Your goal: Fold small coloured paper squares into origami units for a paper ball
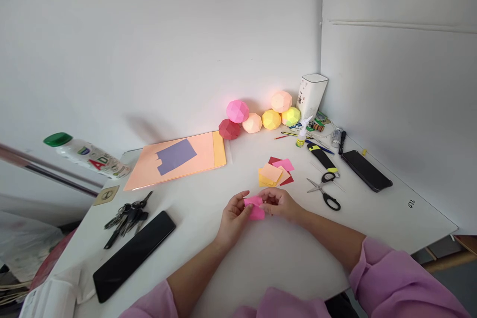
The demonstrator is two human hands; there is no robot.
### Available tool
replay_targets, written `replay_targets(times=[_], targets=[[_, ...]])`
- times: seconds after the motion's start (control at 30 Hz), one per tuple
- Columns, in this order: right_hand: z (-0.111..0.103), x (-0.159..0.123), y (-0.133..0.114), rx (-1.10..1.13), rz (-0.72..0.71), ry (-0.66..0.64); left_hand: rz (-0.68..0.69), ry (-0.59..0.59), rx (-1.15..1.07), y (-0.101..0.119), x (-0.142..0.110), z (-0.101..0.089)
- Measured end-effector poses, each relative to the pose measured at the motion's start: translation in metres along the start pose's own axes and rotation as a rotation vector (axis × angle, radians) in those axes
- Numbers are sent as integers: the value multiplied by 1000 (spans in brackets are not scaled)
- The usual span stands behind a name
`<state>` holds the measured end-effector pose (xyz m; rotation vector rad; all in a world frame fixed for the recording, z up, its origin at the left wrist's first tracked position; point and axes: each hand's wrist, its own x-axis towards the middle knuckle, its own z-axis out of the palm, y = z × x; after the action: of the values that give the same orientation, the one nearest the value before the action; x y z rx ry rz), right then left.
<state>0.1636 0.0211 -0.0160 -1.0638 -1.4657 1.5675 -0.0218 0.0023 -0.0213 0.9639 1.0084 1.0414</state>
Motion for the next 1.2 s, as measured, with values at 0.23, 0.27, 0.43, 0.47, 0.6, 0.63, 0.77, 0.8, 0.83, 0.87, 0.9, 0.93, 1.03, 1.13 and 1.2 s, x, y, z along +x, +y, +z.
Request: replay_targets(times=[0.23,0.27,0.43,0.47,0.6,0.63,0.77,0.8,0.83,0.87,0.9,0.93,1.03,1.13,1.2], targets=[[-1,1,1,-60,55,-72,30,-45,-54,2,-3,5],[-1,1,0,-56,64,-88,55,-42,-63,2,-3,6],[0,0,-7,-2,73,-111,122,-34,27,1,-3,5],[0,-1,-8,-1,67,-112,119,-30,73,1,-3,5],[1,-1,-8,-7,45,-112,159,-11,222,-1,-3,1],[0,-1,-7,-15,45,-109,183,-19,240,-3,-3,0],[0,-1,-5,-48,39,-98,270,-66,246,-8,-2,-2],[0,-1,-4,-45,36,-95,279,-74,243,-9,-2,-3],[0,0,-4,-39,34,-92,284,-80,242,-10,-1,-3],[-1,0,-3,-30,31,-85,285,-82,245,-11,-1,-4],[-1,0,-3,-19,27,-76,285,-80,251,-11,-1,-4],[-1,0,-3,-9,23,-66,284,-76,255,-12,-1,-4],[-1,1,-2,16,12,-37,274,-63,256,-12,-1,-5],[-2,2,0,34,-14,-19,252,-50,241,-12,-1,-4],[-2,2,1,53,-28,-15,233,-38,231,-10,-1,-3]])
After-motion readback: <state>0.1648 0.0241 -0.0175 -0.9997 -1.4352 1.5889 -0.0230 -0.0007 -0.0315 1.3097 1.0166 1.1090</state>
